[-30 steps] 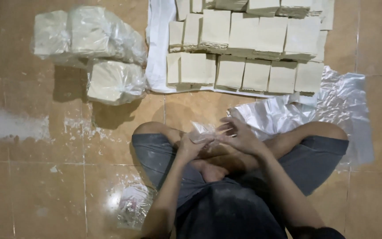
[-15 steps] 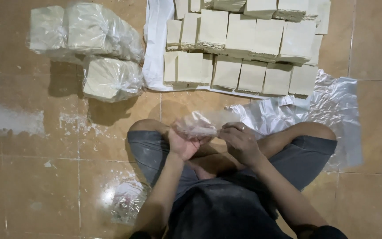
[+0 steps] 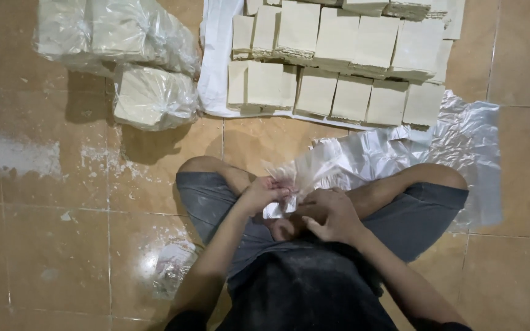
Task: The person packages square pieces of food by hand, placing a stack of the items into a plastic bag and then setting the bag aside with other filled bags.
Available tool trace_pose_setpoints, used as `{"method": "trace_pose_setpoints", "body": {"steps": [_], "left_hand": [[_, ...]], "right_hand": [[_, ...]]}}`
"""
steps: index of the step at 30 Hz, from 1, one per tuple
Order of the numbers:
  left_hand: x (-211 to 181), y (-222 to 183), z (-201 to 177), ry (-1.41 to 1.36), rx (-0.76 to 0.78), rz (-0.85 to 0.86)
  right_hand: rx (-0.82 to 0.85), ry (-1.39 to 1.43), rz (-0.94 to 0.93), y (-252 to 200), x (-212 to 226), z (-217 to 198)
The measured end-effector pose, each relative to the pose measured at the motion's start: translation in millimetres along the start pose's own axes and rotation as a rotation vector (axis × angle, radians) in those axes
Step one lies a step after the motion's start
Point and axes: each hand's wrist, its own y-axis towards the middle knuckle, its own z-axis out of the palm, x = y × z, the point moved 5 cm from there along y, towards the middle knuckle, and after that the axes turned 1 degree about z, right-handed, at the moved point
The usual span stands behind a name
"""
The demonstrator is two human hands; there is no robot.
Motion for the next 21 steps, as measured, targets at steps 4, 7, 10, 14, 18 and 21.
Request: {"method": "trace_pose_setpoints", "body": {"steps": [4,7,10,14,18,21], "left_hand": [[-17.6,-13.0,8.0,0.641,-0.227,0.041],[-9.7,0.0,4.8,1.069,-0.292,0.078],[-21.2,-15.2,20.7,1.109,-0.306,0.133],[-38.9,-37.0,23.4,1.037,-0.254,0.324],[-35.1,-31.7,-40.9,1.152,-0.484,0.261],[-80.4,-67.8,-58.3,1.253,-0.818,0.431]], "right_hand": [[-0.128,0.404,0.609,-7.9,-46.5,20.9],[-0.064,0.603,0.847,-4.8,-68.3,43.7],[-0.039,0.748,0.808,-9.2,-92.0,73.6],[-0.066,0.763,0.725,-11.1,-115.9,89.7],[-0.091,0.639,0.793,7.8,-122.0,59.2],[-0.021,0.397,0.884,26.1,-162.6,63.5]]}}
